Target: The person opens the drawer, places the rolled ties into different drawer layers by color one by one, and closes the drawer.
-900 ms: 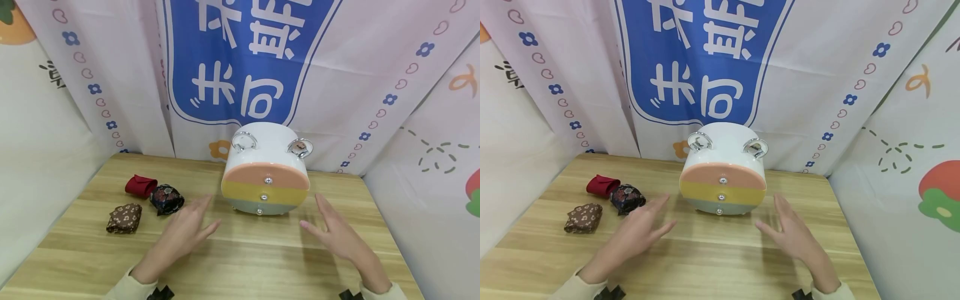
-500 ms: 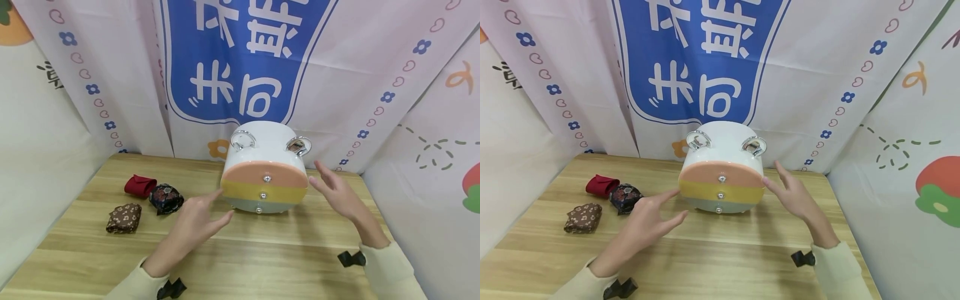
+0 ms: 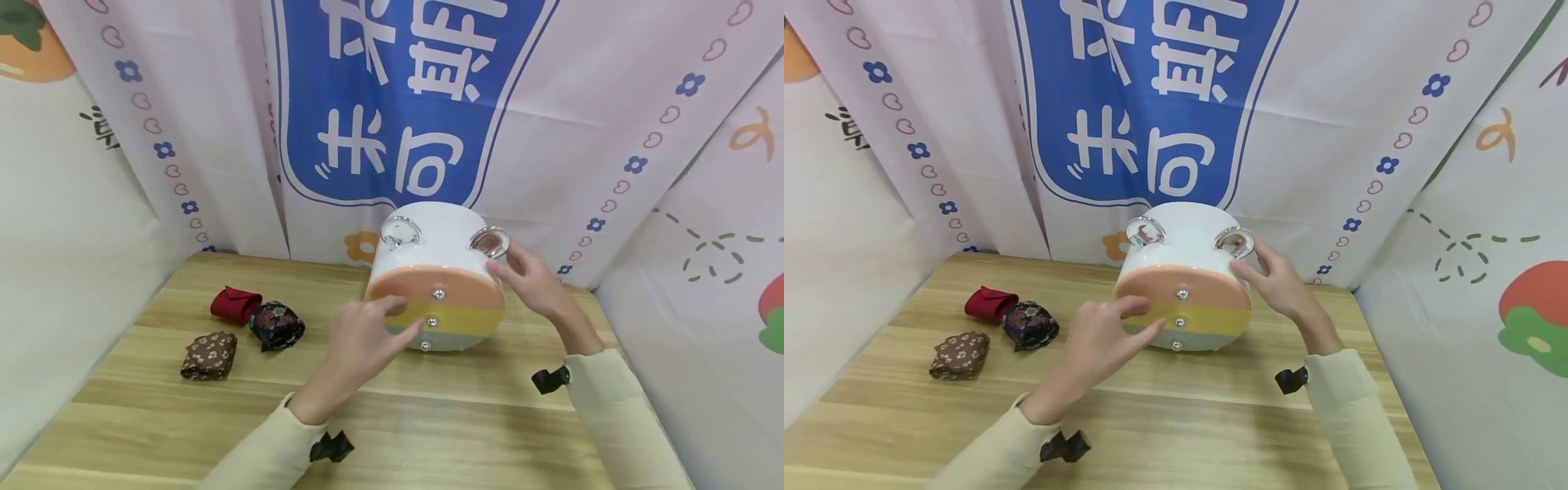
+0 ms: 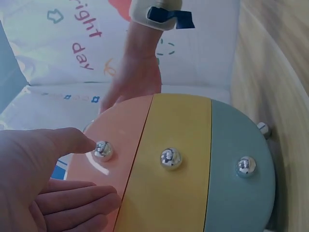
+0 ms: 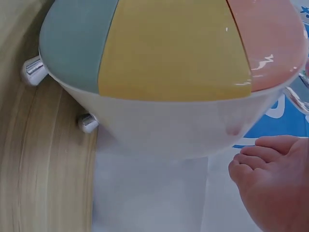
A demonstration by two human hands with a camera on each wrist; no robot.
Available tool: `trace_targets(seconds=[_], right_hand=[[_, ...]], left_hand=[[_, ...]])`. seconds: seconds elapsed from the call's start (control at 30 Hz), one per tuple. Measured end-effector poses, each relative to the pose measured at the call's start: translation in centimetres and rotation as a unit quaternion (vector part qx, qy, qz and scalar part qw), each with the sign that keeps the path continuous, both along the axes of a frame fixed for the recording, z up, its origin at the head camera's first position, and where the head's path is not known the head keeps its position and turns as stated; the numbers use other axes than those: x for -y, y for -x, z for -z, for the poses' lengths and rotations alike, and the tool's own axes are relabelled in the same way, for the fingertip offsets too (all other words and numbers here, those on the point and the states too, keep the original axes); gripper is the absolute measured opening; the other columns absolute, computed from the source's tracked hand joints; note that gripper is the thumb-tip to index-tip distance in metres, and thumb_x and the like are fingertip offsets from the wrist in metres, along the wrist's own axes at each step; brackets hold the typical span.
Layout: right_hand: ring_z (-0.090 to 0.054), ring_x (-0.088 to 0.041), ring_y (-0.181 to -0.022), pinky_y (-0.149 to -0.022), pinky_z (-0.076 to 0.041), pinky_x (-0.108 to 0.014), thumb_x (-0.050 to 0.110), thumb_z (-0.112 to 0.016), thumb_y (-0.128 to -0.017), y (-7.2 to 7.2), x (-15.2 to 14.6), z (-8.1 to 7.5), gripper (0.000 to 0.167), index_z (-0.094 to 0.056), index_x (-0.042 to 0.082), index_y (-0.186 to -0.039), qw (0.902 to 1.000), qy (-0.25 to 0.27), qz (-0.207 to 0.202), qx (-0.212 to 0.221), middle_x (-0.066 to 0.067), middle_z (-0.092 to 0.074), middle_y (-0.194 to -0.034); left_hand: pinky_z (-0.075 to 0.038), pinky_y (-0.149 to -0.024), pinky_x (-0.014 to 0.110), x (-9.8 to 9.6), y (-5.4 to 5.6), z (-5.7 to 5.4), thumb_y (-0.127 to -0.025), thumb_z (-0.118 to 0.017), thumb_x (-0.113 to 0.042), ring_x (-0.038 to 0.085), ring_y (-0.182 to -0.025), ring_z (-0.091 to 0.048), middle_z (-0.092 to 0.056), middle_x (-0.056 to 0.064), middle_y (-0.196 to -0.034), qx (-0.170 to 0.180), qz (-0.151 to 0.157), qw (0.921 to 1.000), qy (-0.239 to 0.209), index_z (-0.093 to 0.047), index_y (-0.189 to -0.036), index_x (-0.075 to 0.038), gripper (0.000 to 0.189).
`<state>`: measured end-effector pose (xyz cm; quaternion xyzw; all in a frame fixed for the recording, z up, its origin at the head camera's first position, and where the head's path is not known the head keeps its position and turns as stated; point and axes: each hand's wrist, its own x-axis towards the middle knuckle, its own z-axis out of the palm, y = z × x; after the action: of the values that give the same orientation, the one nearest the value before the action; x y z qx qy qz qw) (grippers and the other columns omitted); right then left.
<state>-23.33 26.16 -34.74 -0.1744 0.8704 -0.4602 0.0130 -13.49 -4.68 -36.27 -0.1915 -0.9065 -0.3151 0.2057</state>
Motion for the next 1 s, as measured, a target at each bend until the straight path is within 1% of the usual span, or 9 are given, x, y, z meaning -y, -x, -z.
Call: trace_targets(seconds=[0.13,0.2,0.27,0.33,0.47,0.6,0.8,0.87,1.0], right_hand=[[-0.036,-0.030,-0.159,-0.127,-0.031,-0.057,0.041,-0.058,-0.108,0.5,0.5,1.1,0.051,-0.051,0.019,-0.153,0.9993,0.037,-0.009,-0.005,-0.005,-0.046,-0.166],[-0.043,-0.029,-0.155,-0.124,-0.037,-0.054,0.041,-0.057,-0.108,0.6,0.7,1.5,0.047,-0.054,0.018,-0.149,0.9988,0.048,-0.004,-0.003,-0.005,-0.050,-0.162],[-0.047,-0.029,-0.151,-0.122,-0.042,-0.051,0.041,-0.056,-0.109,0.6,1.0,1.8,0.044,-0.056,0.017,-0.145,0.9982,0.060,0.002,-0.002,-0.006,-0.053,-0.159],[-0.049,-0.028,-0.149,-0.120,-0.044,-0.046,0.042,-0.056,-0.109,0.7,1.2,2.0,0.043,-0.057,0.017,-0.143,0.9977,0.067,0.008,0.000,-0.006,-0.054,-0.156],[-0.051,-0.030,-0.148,-0.117,-0.047,-0.041,0.042,-0.054,-0.109,0.8,1.4,2.2,0.048,-0.055,0.013,-0.148,0.9977,0.064,0.023,0.003,-0.011,-0.054,-0.157],[-0.053,-0.033,-0.144,-0.116,-0.047,-0.048,0.045,-0.053,-0.109,0.8,1.3,2.3,0.056,-0.052,0.010,-0.153,0.9983,0.047,0.034,0.005,-0.016,-0.053,-0.158],[-0.054,-0.038,-0.143,-0.116,-0.046,-0.054,0.046,-0.052,-0.109,0.7,1.2,2.3,0.059,-0.050,0.008,-0.155,0.9983,0.045,0.036,0.002,-0.019,-0.054,-0.156],[-0.057,-0.038,-0.140,-0.113,-0.050,-0.049,0.046,-0.052,-0.109,0.6,1.2,2.3,0.060,-0.049,0.007,-0.155,0.9983,0.042,0.040,0.002,-0.020,-0.056,-0.153],[-0.062,-0.037,-0.129,-0.102,-0.053,-0.026,0.044,-0.052,-0.109,0.6,1.2,2.4,0.060,-0.050,0.003,-0.152,0.9977,0.046,0.049,0.003,-0.024,-0.063,-0.142]], left_hand=[[-0.037,-0.045,0.020,-1.2,0.7,0.3,-0.085,-0.087,-0.040,0.007,-0.050,-0.061,-0.084,0.001,-0.094,0.000,-0.012,0.9999,-0.010,-0.082,-0.102,-0.011,0.034],[-0.049,-0.053,0.023,-1.6,1.0,0.3,-0.085,-0.086,-0.041,0.010,-0.064,-0.072,-0.083,-0.001,-0.093,0.003,-0.020,0.9997,-0.010,-0.083,-0.099,-0.013,0.031],[-0.057,-0.062,0.028,-1.9,1.3,0.2,-0.085,-0.086,-0.042,0.012,-0.076,-0.077,-0.083,-0.003,-0.091,0.006,-0.027,0.9996,-0.009,-0.083,-0.096,-0.015,0.030],[-0.061,-0.070,0.033,-2.1,1.6,0.0,-0.084,-0.086,-0.045,0.011,-0.082,-0.079,-0.083,-0.005,-0.091,0.009,-0.036,0.9993,-0.004,-0.083,-0.094,-0.017,0.030],[-0.061,-0.070,0.032,-2.5,1.9,-0.3,-0.083,-0.087,-0.047,0.009,-0.082,-0.079,-0.083,-0.007,-0.088,0.006,-0.037,0.9993,0.002,-0.083,-0.092,-0.017,0.031],[-0.059,-0.066,0.029,-2.9,2.3,-0.2,-0.083,-0.087,-0.046,0.006,-0.078,-0.077,-0.082,-0.009,-0.084,-0.002,-0.039,0.9992,0.002,-0.082,-0.088,-0.019,0.029],[-0.057,-0.071,0.030,-3.5,2.9,-0.1,-0.084,-0.086,-0.047,0.003,-0.072,-0.075,-0.080,-0.013,-0.077,-0.035,-0.042,0.9985,0.008,-0.082,-0.082,-0.022,0.026],[-0.055,-0.070,0.029,-3.7,3.0,0.0,-0.084,-0.085,-0.047,0.002,-0.068,-0.073,-0.078,-0.014,-0.074,-0.050,-0.044,0.9977,0.012,-0.081,-0.079,-0.023,0.025],[-0.049,-0.058,0.025,-4.1,3.3,0.4,-0.084,-0.084,-0.047,0.002,-0.059,-0.068,-0.075,-0.016,-0.067,-0.084,-0.054,0.9948,0.020,-0.077,-0.072,-0.025,0.026]])
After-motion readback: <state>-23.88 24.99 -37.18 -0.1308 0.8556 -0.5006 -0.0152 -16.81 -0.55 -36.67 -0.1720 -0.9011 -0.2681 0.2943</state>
